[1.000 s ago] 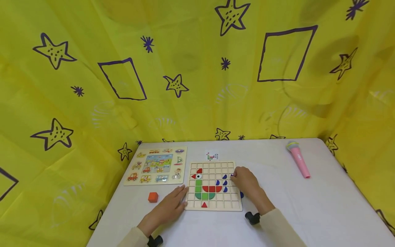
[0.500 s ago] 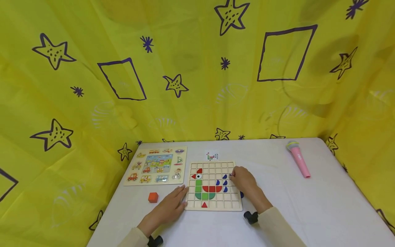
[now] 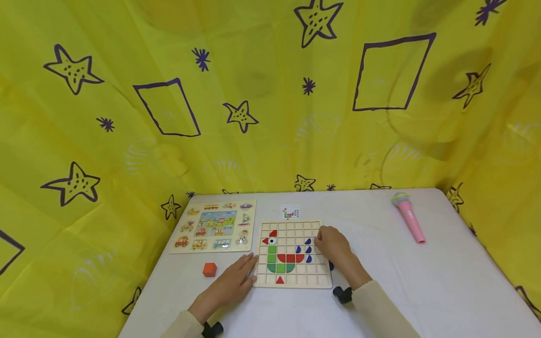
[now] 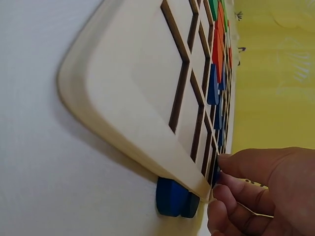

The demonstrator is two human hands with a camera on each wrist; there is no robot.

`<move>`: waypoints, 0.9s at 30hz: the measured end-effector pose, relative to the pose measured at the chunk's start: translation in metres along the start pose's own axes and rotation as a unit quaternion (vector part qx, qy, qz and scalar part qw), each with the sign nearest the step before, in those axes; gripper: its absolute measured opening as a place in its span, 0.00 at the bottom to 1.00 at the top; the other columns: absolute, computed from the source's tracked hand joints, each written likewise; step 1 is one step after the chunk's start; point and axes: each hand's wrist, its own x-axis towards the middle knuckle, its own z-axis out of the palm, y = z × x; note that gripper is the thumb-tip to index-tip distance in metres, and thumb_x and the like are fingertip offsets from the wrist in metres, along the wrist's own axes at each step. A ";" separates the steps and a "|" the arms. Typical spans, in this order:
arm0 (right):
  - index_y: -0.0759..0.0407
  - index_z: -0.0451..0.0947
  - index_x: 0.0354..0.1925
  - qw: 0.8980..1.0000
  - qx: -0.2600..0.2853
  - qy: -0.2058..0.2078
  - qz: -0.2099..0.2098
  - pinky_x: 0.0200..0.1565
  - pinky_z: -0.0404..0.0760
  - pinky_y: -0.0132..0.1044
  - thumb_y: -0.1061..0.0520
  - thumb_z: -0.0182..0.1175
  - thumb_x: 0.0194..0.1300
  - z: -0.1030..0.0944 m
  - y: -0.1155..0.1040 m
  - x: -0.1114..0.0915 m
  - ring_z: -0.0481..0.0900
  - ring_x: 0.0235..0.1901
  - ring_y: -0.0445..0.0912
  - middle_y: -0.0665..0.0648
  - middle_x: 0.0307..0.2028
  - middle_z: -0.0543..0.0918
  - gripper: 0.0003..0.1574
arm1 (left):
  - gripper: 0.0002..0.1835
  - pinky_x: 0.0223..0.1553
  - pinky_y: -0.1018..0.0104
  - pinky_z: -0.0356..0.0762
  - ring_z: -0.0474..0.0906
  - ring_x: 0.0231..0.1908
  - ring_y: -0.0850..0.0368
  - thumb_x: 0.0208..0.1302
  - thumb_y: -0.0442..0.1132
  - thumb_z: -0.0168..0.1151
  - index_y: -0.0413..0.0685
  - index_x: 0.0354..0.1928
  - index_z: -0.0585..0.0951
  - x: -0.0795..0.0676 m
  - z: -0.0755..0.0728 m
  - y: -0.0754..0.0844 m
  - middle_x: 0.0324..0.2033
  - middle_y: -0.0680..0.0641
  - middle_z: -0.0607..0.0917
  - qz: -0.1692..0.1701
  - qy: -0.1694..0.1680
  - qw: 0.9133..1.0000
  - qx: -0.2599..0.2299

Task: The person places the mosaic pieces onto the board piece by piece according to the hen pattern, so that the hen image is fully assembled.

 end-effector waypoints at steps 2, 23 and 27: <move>0.63 0.78 0.37 1.000 0.004 -0.002 0.003 0.28 0.74 0.37 0.57 0.65 0.74 0.000 -0.001 -0.001 0.76 0.29 0.48 0.56 0.30 0.80 0.10 | 0.34 0.78 0.45 0.63 0.58 0.81 0.46 0.81 0.53 0.54 0.54 0.83 0.62 0.000 0.000 0.000 0.82 0.48 0.63 0.001 0.000 1.000 0.000; 0.67 0.80 0.46 1.000 -0.008 -0.028 0.012 0.31 0.79 0.40 0.60 0.63 0.71 -0.019 0.014 -0.010 0.77 0.32 0.50 0.59 0.35 0.82 0.11 | 0.34 0.77 0.43 0.65 0.60 0.80 0.43 0.81 0.52 0.54 0.52 0.82 0.62 0.001 0.001 0.000 0.81 0.46 0.64 0.012 0.004 1.000 0.004; 0.68 0.80 0.47 0.999 -0.019 -0.033 0.021 0.36 0.82 0.44 0.59 0.61 0.72 -0.030 0.024 -0.016 0.78 0.35 0.52 0.61 0.38 0.83 0.12 | 0.34 0.77 0.43 0.65 0.60 0.80 0.42 0.81 0.52 0.54 0.51 0.82 0.62 0.000 0.000 0.000 0.81 0.46 0.64 0.010 0.004 1.000 0.003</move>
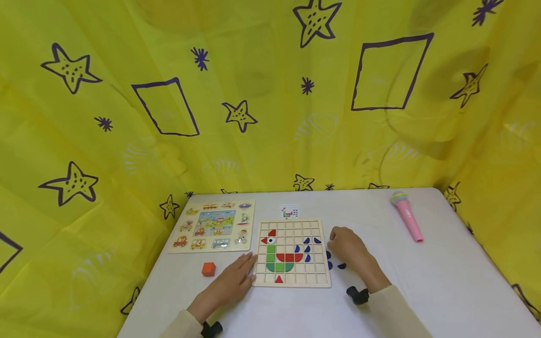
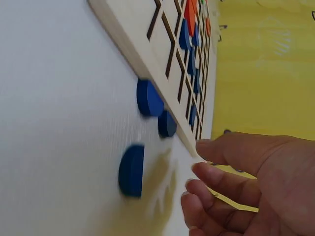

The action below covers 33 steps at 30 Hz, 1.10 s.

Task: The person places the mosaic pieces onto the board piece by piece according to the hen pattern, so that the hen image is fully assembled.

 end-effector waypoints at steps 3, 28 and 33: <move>0.67 0.80 0.46 1.000 -0.006 -0.012 -0.006 0.40 0.83 0.48 0.60 0.63 0.70 -0.006 0.007 -0.004 0.78 0.37 0.53 0.62 0.39 0.83 0.11 | 0.34 0.78 0.43 0.64 0.59 0.80 0.42 0.81 0.52 0.53 0.51 0.83 0.62 -0.001 -0.001 0.001 0.81 0.46 0.63 -0.002 -0.002 1.000 -0.003; 0.64 0.78 0.51 0.993 0.020 -0.051 -0.101 0.33 0.72 0.37 0.64 0.64 0.71 0.005 0.017 -0.011 0.73 0.33 0.46 0.54 0.32 0.75 0.12 | 0.33 0.78 0.43 0.64 0.59 0.80 0.41 0.81 0.50 0.54 0.50 0.82 0.63 -0.003 -0.003 0.004 0.81 0.45 0.63 0.003 0.003 1.000 -0.014; 0.67 0.79 0.53 0.995 -0.012 -0.027 -0.100 0.40 0.80 0.42 0.63 0.60 0.75 0.002 0.017 -0.011 0.76 0.37 0.48 0.56 0.38 0.81 0.12 | 0.33 0.77 0.43 0.64 0.60 0.80 0.42 0.81 0.50 0.55 0.50 0.82 0.63 -0.004 -0.003 0.004 0.81 0.45 0.64 0.005 0.002 1.000 -0.015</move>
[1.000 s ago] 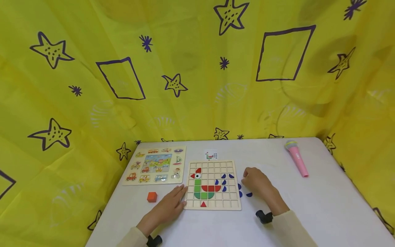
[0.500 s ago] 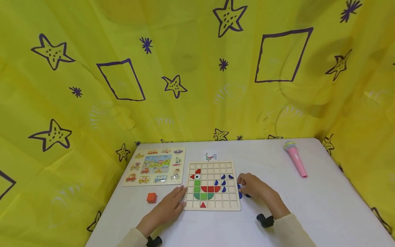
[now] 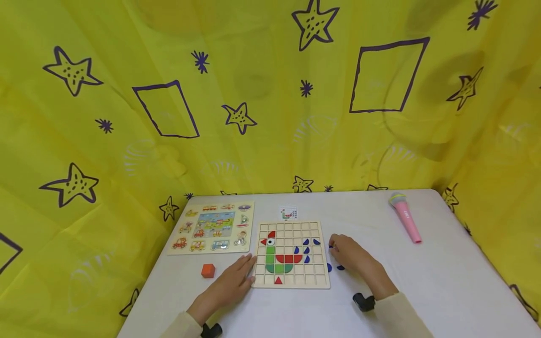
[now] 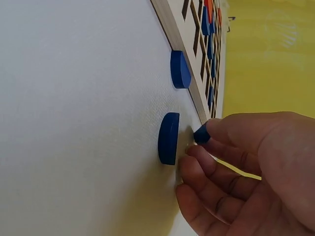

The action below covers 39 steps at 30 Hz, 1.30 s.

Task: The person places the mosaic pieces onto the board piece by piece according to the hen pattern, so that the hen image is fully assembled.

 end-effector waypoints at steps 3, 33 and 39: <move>0.66 0.81 0.50 1.000 -0.007 0.020 0.002 0.44 0.84 0.47 0.62 0.59 0.76 -0.002 0.000 -0.001 0.77 0.38 0.49 0.57 0.40 0.85 0.10 | 0.33 0.77 0.42 0.65 0.60 0.80 0.41 0.81 0.50 0.54 0.49 0.82 0.63 0.000 0.000 0.000 0.81 0.45 0.64 0.001 0.002 1.000 0.002; 0.68 0.80 0.44 0.995 -0.023 0.035 0.089 0.40 0.85 0.47 0.60 0.66 0.71 0.000 0.008 0.010 0.78 0.34 0.50 0.60 0.37 0.84 0.10 | 0.34 0.78 0.42 0.63 0.59 0.80 0.41 0.82 0.51 0.54 0.50 0.82 0.62 0.000 0.000 -0.001 0.81 0.45 0.63 -0.004 -0.002 1.000 0.001; 0.66 0.80 0.41 0.995 -0.014 0.030 0.091 0.35 0.81 0.42 0.62 0.65 0.71 0.000 0.003 0.007 0.77 0.32 0.49 0.57 0.32 0.81 0.07 | 0.33 0.77 0.43 0.64 0.59 0.80 0.42 0.81 0.50 0.55 0.49 0.82 0.63 0.000 -0.001 0.000 0.81 0.45 0.64 -0.003 -0.004 1.000 0.002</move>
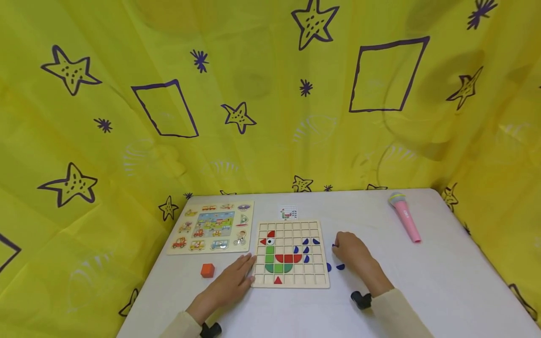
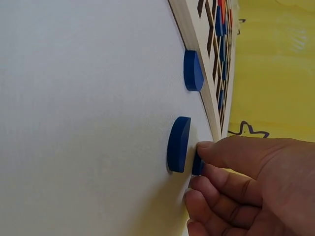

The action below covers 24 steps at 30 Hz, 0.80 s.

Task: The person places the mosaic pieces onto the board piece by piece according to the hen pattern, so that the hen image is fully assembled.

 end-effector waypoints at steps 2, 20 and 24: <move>0.66 0.79 0.39 1.000 0.004 -0.003 0.004 0.33 0.80 0.40 0.62 0.66 0.71 0.000 -0.002 -0.002 0.76 0.31 0.49 0.56 0.30 0.79 0.06 | 0.33 0.77 0.43 0.64 0.60 0.80 0.42 0.81 0.50 0.55 0.49 0.82 0.63 0.000 -0.001 0.000 0.81 0.45 0.64 0.001 0.001 1.000 0.001; 0.67 0.82 0.41 1.000 0.019 0.008 -0.005 0.29 0.80 0.37 0.61 0.65 0.70 0.007 -0.026 -0.001 0.77 0.31 0.48 0.57 0.33 0.83 0.08 | 0.34 0.78 0.43 0.64 0.59 0.80 0.42 0.81 0.50 0.55 0.49 0.82 0.63 0.000 0.001 0.000 0.81 0.45 0.64 -0.004 0.000 1.000 0.002; 0.65 0.81 0.39 0.999 0.031 0.008 -0.018 0.29 0.78 0.37 0.60 0.65 0.70 0.012 -0.033 -0.001 0.77 0.30 0.47 0.56 0.32 0.82 0.07 | 0.34 0.77 0.43 0.64 0.60 0.80 0.42 0.81 0.50 0.55 0.50 0.82 0.63 0.000 0.001 0.000 0.81 0.45 0.64 -0.002 0.001 1.000 0.003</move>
